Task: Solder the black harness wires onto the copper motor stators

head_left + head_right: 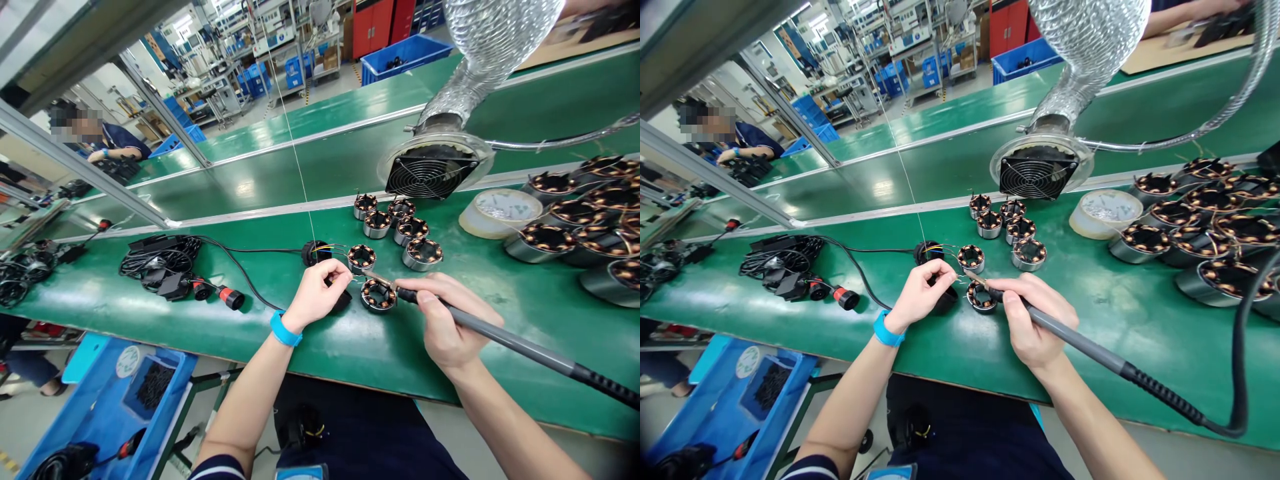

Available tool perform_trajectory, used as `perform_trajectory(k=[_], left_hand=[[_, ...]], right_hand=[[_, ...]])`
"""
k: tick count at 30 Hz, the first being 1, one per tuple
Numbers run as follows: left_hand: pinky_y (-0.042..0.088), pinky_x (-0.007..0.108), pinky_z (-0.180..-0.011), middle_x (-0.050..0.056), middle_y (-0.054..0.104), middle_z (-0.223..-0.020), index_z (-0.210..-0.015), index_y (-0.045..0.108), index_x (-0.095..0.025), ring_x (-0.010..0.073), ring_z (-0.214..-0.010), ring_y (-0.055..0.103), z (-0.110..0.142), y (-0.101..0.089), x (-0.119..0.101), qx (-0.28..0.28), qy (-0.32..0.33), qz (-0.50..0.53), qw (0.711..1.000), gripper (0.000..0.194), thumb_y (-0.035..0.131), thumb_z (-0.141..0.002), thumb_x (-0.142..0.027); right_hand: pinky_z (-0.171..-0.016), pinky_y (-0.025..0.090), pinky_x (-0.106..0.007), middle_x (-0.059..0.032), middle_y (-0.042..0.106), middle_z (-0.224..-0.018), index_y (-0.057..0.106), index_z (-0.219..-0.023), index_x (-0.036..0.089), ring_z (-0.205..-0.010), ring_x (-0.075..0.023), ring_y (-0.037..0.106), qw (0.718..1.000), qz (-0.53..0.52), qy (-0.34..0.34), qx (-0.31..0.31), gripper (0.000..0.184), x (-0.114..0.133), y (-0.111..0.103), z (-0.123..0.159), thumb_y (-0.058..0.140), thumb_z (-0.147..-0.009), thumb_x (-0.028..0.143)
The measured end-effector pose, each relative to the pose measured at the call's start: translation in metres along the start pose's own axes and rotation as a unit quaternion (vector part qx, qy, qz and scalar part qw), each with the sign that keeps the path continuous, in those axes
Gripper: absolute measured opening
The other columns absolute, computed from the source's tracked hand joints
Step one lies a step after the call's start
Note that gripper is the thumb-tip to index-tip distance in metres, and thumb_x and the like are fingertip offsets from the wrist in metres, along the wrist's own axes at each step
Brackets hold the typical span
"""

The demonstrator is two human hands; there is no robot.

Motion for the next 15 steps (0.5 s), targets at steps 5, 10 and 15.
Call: perform_trajectory(k=[5,10,15], left_hand=[[0.04,0.025,-0.068,0.0,0.058,-0.076,-0.081,0.061,-0.016,0.013,-0.073,0.051,0.0008,-0.0006,0.0014,-0.002,0.001,0.0,1.0,0.024,0.059,-0.094,-0.036],[0.039,0.024,-0.068,0.0,0.059,-0.077,-0.081,0.062,-0.015,0.0123,-0.073,0.051,-0.0011,0.0008,0.0027,0.008,0.01,0.013,1.0,0.022,0.06,-0.094,-0.034],[0.041,0.023,-0.069,0.001,0.063,-0.078,-0.081,0.064,-0.014,0.0121,-0.073,0.054,0.0022,0.0003,0.0001,-0.001,0.014,0.002,1.0,0.023,0.06,-0.093,-0.033]], right_hand=[[-0.053,0.042,-0.032,-0.0005,0.067,-0.073,0.077,-0.094,0.023,-0.057,-0.0157,0.056,1.0,-0.002,0.004,0.004,0.02,0.0023,0.0007,-0.0003,0.059,-0.092,0.016],[-0.051,0.039,-0.031,0.0006,0.061,-0.066,0.078,-0.094,0.022,-0.054,-0.0149,0.053,1.0,0.016,0.013,0.007,0.02,0.0002,0.0019,-0.0017,0.058,-0.094,0.018],[-0.063,0.051,-0.03,-0.0003,0.073,-0.08,0.078,-0.108,0.024,-0.065,-0.0159,0.067,0.995,0.089,0.024,0.022,0.018,0.0041,0.0064,0.0019,0.063,-0.097,0.024]])
Point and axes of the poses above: each hand's wrist, its own z-axis away from the middle knuckle, its own y-axis out of the palm, x = y × z, the point moved 9 cm from there along -z, towards the middle knuckle
